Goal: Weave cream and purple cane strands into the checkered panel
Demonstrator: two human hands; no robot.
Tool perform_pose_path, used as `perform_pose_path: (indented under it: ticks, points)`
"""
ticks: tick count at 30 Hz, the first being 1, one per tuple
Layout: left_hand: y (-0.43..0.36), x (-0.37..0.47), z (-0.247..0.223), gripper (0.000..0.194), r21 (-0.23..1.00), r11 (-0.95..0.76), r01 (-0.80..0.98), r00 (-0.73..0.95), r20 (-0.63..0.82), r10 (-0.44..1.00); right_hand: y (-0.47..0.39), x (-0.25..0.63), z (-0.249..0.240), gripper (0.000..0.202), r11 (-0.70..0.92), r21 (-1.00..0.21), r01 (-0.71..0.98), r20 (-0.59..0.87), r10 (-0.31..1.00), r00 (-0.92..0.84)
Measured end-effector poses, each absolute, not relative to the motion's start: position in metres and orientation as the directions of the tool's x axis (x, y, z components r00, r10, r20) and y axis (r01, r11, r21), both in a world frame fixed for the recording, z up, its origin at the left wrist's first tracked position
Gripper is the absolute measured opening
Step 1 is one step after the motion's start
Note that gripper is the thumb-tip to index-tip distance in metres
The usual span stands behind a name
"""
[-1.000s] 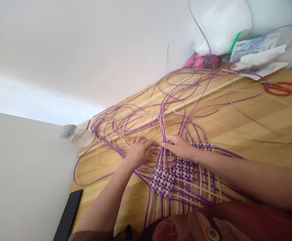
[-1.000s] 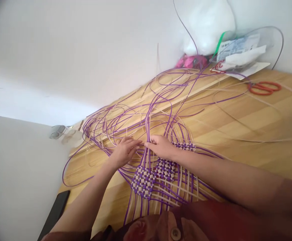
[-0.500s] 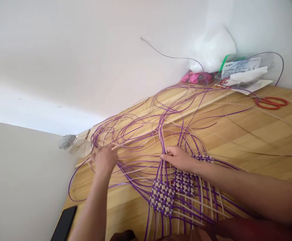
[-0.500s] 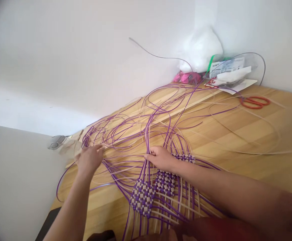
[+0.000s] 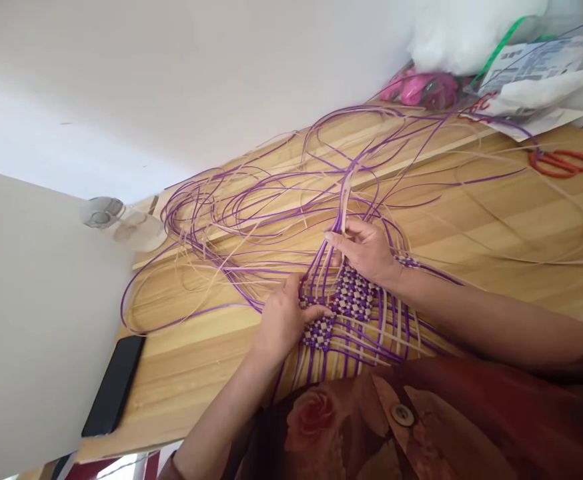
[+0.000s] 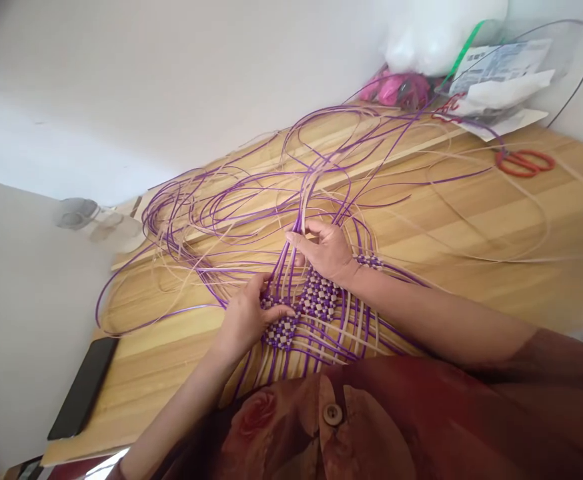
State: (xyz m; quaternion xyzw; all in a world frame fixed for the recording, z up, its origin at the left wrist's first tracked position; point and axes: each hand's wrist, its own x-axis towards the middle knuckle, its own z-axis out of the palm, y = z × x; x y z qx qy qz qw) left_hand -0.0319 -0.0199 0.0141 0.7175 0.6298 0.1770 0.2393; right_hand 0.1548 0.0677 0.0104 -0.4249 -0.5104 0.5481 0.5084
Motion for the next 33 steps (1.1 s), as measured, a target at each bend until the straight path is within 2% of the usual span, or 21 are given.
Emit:
perform_pose_path:
  ticks: [2,4,7,10,13,15,18,20,22,24,26,30,33]
  points:
    - [-0.02,-0.033,0.007,0.062,0.498,-0.107,0.861,0.142,-0.034,0.989,0.069,0.156,0.016,0.031,-0.119,-0.989,-0.091,-0.105,0.984,-0.144]
    - [-0.021,-0.033,0.001,0.06,0.481,-0.108,0.87,0.134,-0.02,0.991,0.066,0.158,0.023,0.025,-0.301,-0.95,-0.081,-0.28,0.938,-0.204]
    - [-0.024,-0.033,-0.003,0.06,0.51,-0.111,0.853,0.123,0.01,0.992,0.051,0.163,0.032,0.016,-0.4,-0.915,-0.056,-0.367,0.881,-0.297]
    - [-0.025,-0.034,0.0,0.059,0.539,-0.097,0.837,0.11,0.009,0.994,0.027,0.165,0.033,0.027,-0.4,-0.917,0.008,-0.381,0.866,-0.325]
    - [-0.02,-0.04,0.009,0.059,0.621,-0.061,0.781,0.118,-0.05,0.992,0.014,0.164,0.025,0.015,-0.344,-0.936,0.071,-0.348,0.883,-0.314]
    - [-0.011,-0.047,0.017,0.057,0.719,0.022,0.694,0.144,-0.169,0.975,0.012,0.162,0.018,0.01,-0.324,-0.943,0.078,-0.332,0.902,-0.275]
    - [0.006,-0.056,0.032,0.051,0.835,0.249,0.491,0.262,-0.414,0.872,0.016,0.16,0.012,0.007,-0.313,-0.949,0.036,-0.313,0.923,-0.222]
    - [0.016,-0.057,0.041,0.047,0.836,0.37,0.406,0.34,-0.514,0.788,0.017,0.16,0.011,0.007,-0.292,-0.956,0.011,-0.287,0.933,-0.217]
    - [0.023,-0.052,0.047,0.046,0.807,0.434,0.401,0.393,-0.579,0.714,0.017,0.161,0.01,0.008,-0.268,-0.963,-0.004,-0.261,0.94,-0.22]
    - [0.028,-0.045,0.048,0.042,0.806,0.415,0.422,0.473,-0.587,0.657,0.015,0.161,0.01,0.009,-0.252,-0.968,-0.019,-0.242,0.945,-0.218]
    - [0.03,-0.037,0.046,0.036,0.825,0.326,0.461,0.534,-0.552,0.641,0.014,0.162,0.01,0.011,-0.245,-0.969,-0.034,-0.232,0.949,-0.215]
    - [0.025,-0.03,0.04,0.024,0.819,0.187,0.542,0.509,-0.498,0.702,0.012,0.163,0.01,0.015,-0.242,-0.967,-0.076,-0.222,0.953,-0.208]
    - [0.014,-0.029,0.037,0.022,0.862,0.196,0.468,0.495,-0.439,0.75,0.01,0.166,0.01,0.02,-0.228,-0.965,-0.127,-0.201,0.959,-0.199]
